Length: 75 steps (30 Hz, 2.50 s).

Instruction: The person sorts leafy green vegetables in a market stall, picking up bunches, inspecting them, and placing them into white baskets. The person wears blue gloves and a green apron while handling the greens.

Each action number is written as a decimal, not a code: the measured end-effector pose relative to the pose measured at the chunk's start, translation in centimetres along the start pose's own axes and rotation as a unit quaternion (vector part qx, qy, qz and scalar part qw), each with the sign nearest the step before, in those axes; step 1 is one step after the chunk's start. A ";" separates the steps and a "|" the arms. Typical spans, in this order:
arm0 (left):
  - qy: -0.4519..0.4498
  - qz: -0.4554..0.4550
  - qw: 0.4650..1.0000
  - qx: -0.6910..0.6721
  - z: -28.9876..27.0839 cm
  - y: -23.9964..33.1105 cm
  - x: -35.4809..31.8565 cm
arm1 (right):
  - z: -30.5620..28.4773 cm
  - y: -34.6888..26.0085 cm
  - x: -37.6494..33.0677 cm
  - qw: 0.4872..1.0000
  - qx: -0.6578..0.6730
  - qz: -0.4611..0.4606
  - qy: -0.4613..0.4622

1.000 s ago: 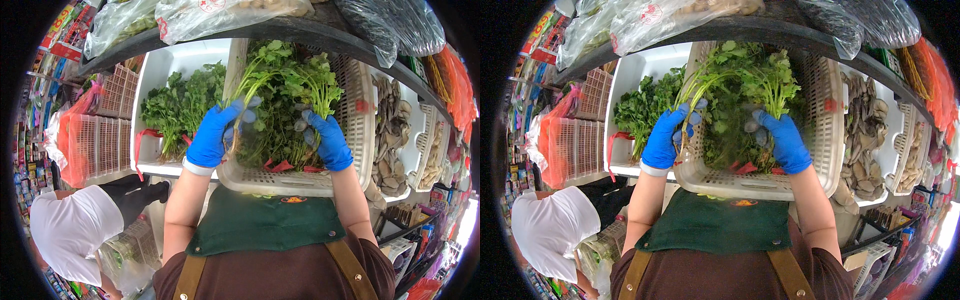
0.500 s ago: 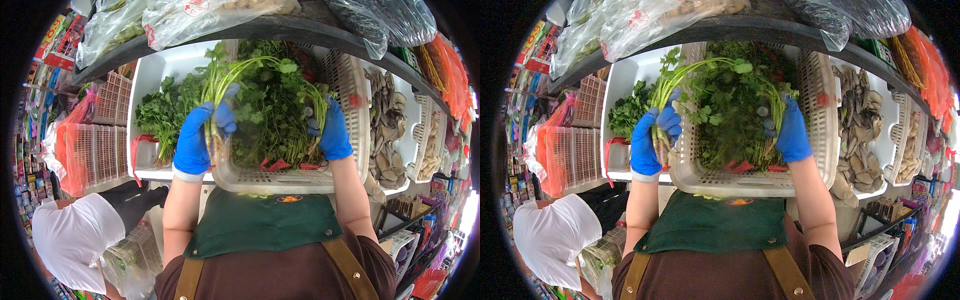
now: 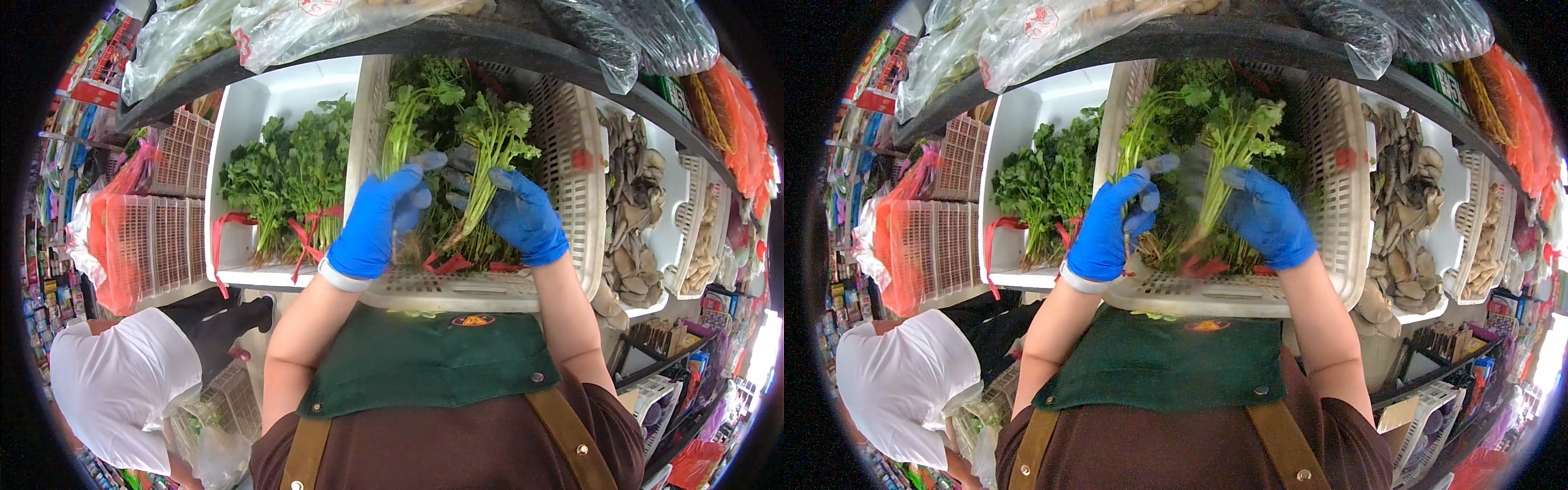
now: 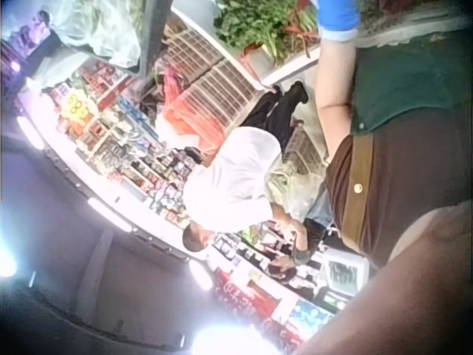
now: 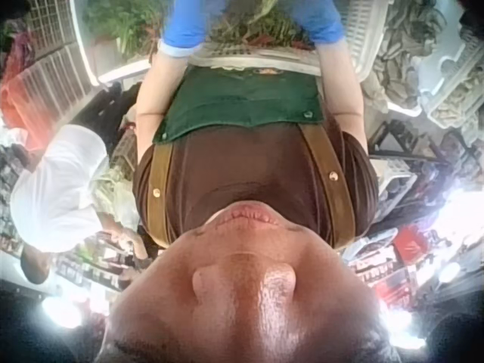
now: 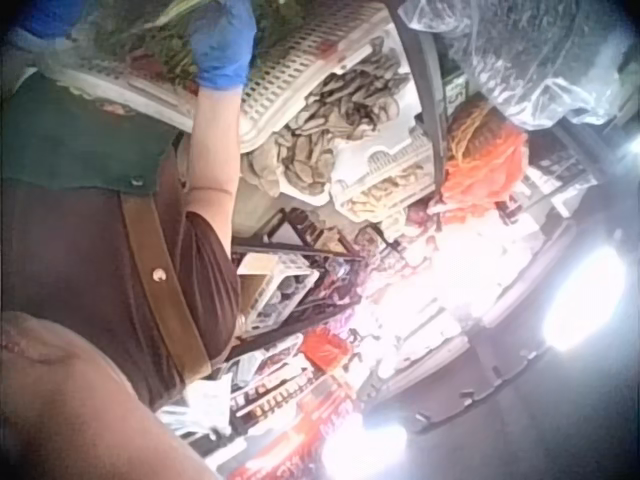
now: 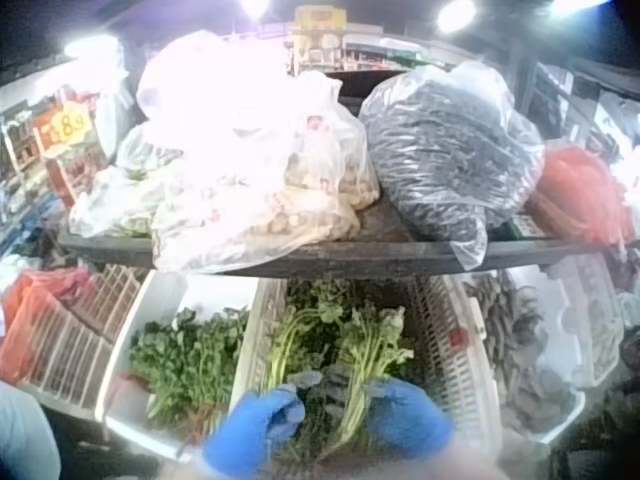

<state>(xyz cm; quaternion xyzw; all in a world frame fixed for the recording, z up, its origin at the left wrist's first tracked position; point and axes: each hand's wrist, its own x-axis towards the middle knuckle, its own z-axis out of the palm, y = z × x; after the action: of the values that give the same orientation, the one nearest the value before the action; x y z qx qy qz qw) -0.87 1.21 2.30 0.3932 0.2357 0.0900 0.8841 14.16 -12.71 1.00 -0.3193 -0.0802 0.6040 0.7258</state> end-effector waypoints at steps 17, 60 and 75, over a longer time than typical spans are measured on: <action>0.075 0.049 0.993 0.083 1.2 -0.9 0.6 | -0.9 1.0 0.6 0.996 -0.017 -0.015 0.084; 0.073 0.095 0.974 0.190 0.7 -2.5 0.5 | 1.4 1.4 0.7 0.981 -0.152 -0.026 0.118; 0.087 0.038 0.993 0.076 -0.1 -2.7 0.4 | 3.0 1.8 0.2 0.963 -0.256 -0.040 0.066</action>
<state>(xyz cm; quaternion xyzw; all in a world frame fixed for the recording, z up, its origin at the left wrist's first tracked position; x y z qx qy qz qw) -0.62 -0.44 0.08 0.4589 0.3031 0.1394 0.8234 11.21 -11.28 2.32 -0.5302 -0.1972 0.5111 0.6471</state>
